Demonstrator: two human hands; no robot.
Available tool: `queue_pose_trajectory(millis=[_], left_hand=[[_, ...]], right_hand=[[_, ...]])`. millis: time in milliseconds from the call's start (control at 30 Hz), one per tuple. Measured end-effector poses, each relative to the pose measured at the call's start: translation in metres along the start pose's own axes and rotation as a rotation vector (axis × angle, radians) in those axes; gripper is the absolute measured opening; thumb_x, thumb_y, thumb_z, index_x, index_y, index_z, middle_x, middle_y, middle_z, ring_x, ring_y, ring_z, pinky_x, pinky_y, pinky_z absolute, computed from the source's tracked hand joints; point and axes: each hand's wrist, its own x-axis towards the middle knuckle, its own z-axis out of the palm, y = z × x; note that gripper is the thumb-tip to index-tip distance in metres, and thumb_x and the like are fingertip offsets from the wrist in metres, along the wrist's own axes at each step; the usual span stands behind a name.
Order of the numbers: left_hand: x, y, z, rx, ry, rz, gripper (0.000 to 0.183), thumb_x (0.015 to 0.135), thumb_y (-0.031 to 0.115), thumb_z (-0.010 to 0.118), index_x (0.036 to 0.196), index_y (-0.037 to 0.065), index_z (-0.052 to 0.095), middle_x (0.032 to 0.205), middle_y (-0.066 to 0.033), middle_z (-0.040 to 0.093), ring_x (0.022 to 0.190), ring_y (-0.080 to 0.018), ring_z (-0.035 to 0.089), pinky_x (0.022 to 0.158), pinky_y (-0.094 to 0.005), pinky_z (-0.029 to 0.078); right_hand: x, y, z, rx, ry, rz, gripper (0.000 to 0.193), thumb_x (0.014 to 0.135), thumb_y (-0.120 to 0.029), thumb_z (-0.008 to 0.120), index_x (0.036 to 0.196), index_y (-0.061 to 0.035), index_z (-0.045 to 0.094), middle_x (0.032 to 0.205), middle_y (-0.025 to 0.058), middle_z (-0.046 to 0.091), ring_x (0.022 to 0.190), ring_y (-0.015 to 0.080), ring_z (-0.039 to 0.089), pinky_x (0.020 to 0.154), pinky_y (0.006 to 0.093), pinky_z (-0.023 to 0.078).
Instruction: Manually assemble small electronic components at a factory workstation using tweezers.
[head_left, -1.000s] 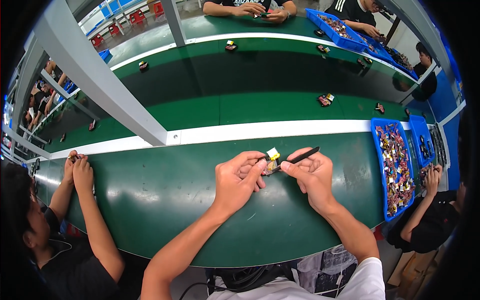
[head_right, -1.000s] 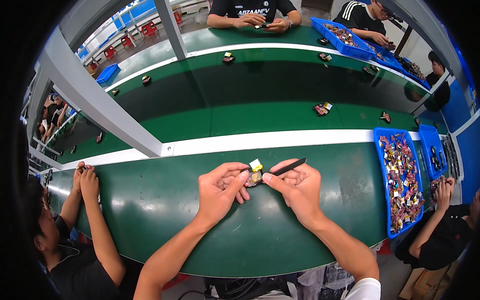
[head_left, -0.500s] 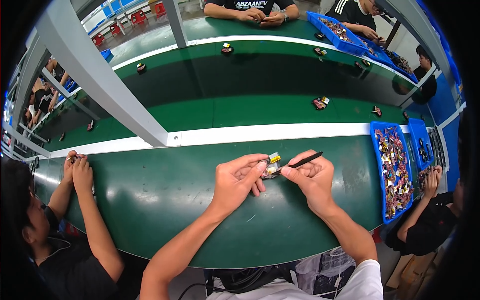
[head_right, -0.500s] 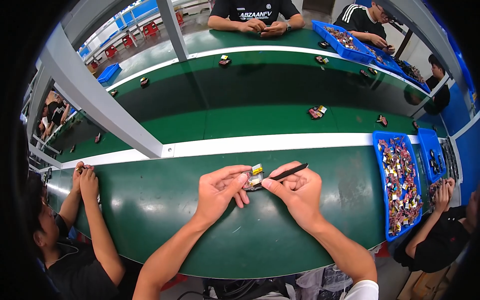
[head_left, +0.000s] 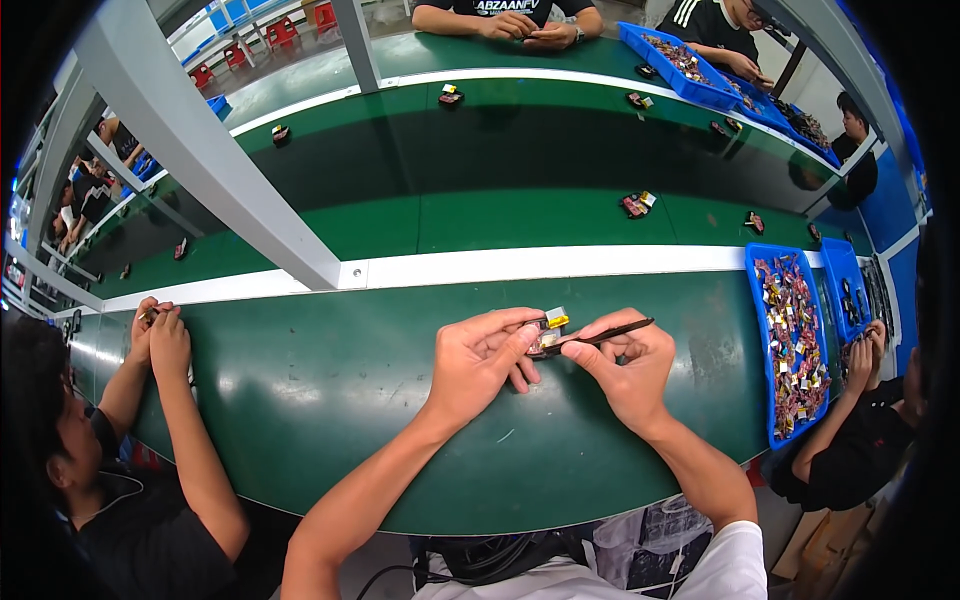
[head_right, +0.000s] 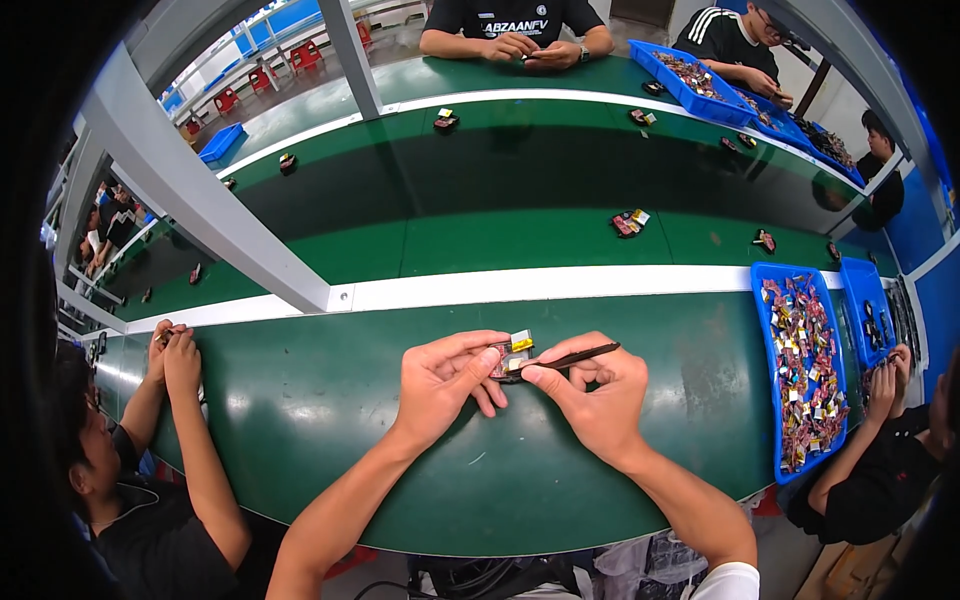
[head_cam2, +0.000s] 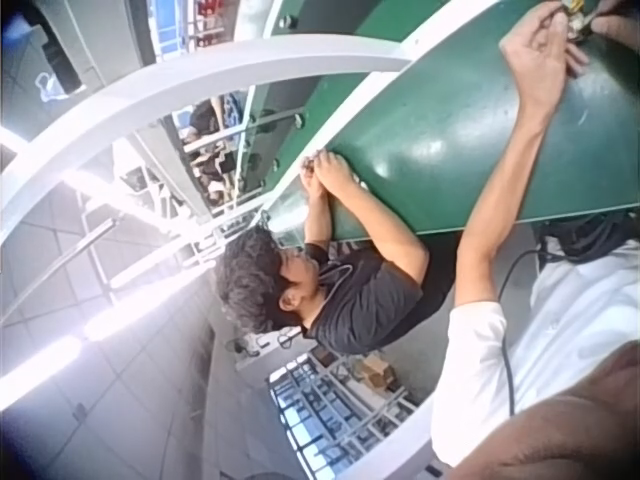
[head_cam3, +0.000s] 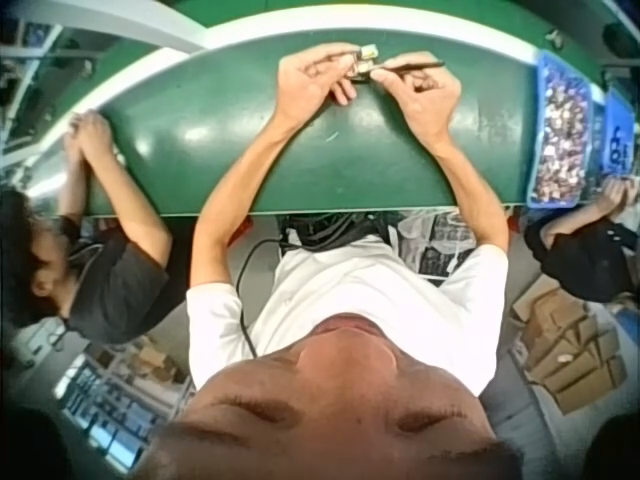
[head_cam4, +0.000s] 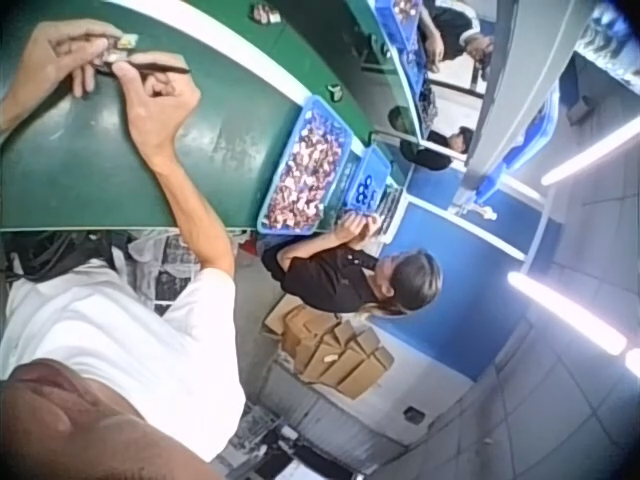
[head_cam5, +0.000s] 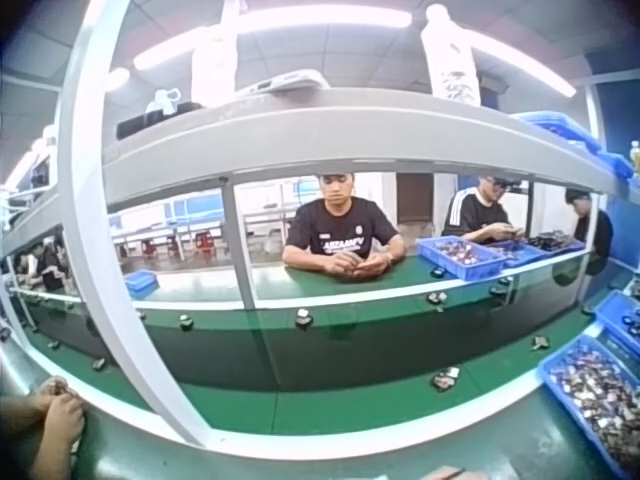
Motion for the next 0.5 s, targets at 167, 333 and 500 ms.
queue_pose_trajectory(millis=[167, 333, 500], left_hand=[[-0.0003, 0.0012, 0.0007, -0.003, 0.001, 0.030, 0.026, 0.101, 0.006, 0.059, 0.121, -0.010, 0.064, 0.090, -0.0178, 0.070, 0.065, -0.0214, 0.071, 0.052, -0.0279, 0.058], [0.0004, 0.0015, -0.0005, -0.016, 0.002, 0.021, 0.026, 0.101, 0.005, 0.059, 0.120, -0.011, 0.063, 0.089, -0.0181, 0.070, 0.065, -0.0217, 0.071, 0.051, -0.0281, 0.058], [0.0011, 0.0032, 0.0005, -0.026, 0.005, 0.004, 0.025, 0.101, 0.005, 0.059, 0.119, -0.012, 0.063, 0.088, -0.0180, 0.070, 0.064, -0.0218, 0.071, 0.051, -0.0285, 0.058]], right_hand=[[0.0001, -0.0006, 0.0010, 0.018, 0.013, 0.030, 0.015, 0.081, 0.003, 0.082, 0.090, 0.0018, 0.070, 0.076, 0.0023, 0.070, 0.051, -0.0036, 0.041, 0.045, 0.0167, 0.027], [-0.0014, 0.0002, 0.0020, -0.005, 0.027, -0.003, 0.015, 0.081, 0.003, 0.082, 0.090, 0.0016, 0.070, 0.078, 0.0034, 0.072, 0.050, -0.0035, 0.041, 0.044, 0.0167, 0.028], [-0.0015, 0.0002, 0.0018, -0.026, 0.036, -0.009, 0.015, 0.081, 0.002, 0.082, 0.090, 0.0017, 0.070, 0.078, 0.0030, 0.072, 0.050, -0.0035, 0.041, 0.044, 0.0168, 0.027]])
